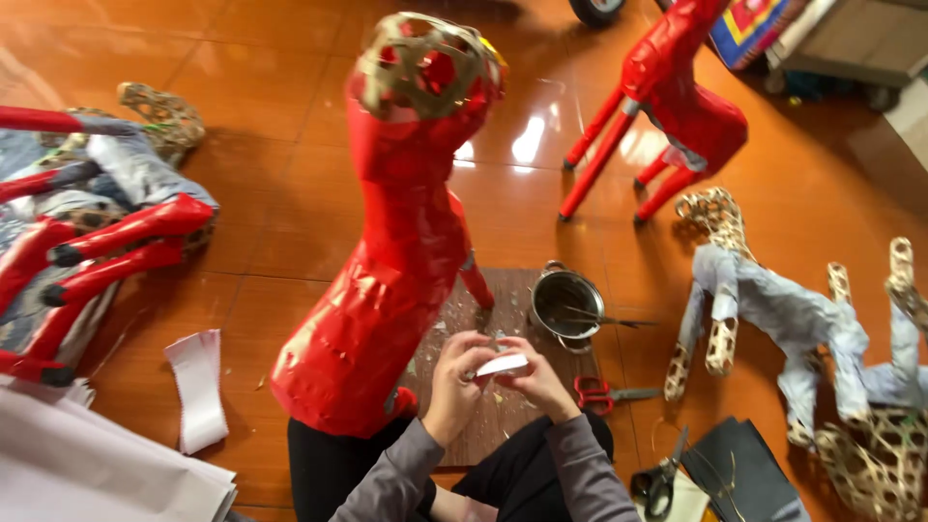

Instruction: Wrapping a deer-shaped frame with red and gold paper strips using scissors and adhesive

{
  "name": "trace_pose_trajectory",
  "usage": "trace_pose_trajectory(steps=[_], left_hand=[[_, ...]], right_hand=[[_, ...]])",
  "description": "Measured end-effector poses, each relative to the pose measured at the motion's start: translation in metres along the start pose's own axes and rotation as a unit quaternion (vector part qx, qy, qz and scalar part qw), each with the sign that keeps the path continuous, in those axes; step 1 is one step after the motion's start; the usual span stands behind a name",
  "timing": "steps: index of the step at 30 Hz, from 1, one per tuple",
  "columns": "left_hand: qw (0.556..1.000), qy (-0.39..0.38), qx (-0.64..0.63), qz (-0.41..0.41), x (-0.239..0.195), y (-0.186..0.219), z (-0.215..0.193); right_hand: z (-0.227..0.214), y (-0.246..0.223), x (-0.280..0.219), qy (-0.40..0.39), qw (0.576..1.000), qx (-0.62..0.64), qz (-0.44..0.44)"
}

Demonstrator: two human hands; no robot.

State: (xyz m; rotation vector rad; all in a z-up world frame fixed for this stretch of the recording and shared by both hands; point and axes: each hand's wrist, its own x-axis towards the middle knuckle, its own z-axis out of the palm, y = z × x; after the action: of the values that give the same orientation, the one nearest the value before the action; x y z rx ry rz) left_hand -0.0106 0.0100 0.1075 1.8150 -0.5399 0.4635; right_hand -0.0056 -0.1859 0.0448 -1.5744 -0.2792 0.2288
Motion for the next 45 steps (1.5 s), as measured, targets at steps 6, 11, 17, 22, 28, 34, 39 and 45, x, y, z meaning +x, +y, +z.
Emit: trace_pose_trajectory(steps=[6,11,17,22,28,34,39,45], left_hand=[[0.989,0.111,-0.092,0.034,0.089,0.091,-0.122],[0.903,0.226,-0.364,-0.043,0.182,0.113,-0.195],[0.884,0.268,-0.360,-0.128,0.283,0.072,-0.222],[0.889,0.266,-0.357,-0.108,0.319,0.030,-0.204],[0.931,0.204,-0.294,-0.073,0.350,-0.026,-0.172],[0.968,0.131,-0.207,-0.046,0.368,-0.052,-0.149],[0.967,0.092,-0.228,-0.063,0.367,-0.044,-0.142],[0.964,0.085,-0.250,-0.032,0.358,-0.022,-0.145]], right_hand=[[0.008,-0.106,0.053,0.083,0.985,0.070,-0.131],[0.017,-0.221,0.112,0.108,0.932,0.076,-0.338],[0.067,-0.326,0.114,0.114,0.925,0.268,-0.245],[0.066,-0.305,0.133,0.180,0.922,0.262,-0.220],[0.071,-0.301,0.135,0.178,0.924,0.278,-0.192],[0.074,-0.275,0.161,0.187,0.918,0.271,-0.222],[0.072,-0.248,0.185,0.197,0.907,0.288,-0.237],[0.067,-0.235,0.199,0.199,0.902,0.283,-0.258]])
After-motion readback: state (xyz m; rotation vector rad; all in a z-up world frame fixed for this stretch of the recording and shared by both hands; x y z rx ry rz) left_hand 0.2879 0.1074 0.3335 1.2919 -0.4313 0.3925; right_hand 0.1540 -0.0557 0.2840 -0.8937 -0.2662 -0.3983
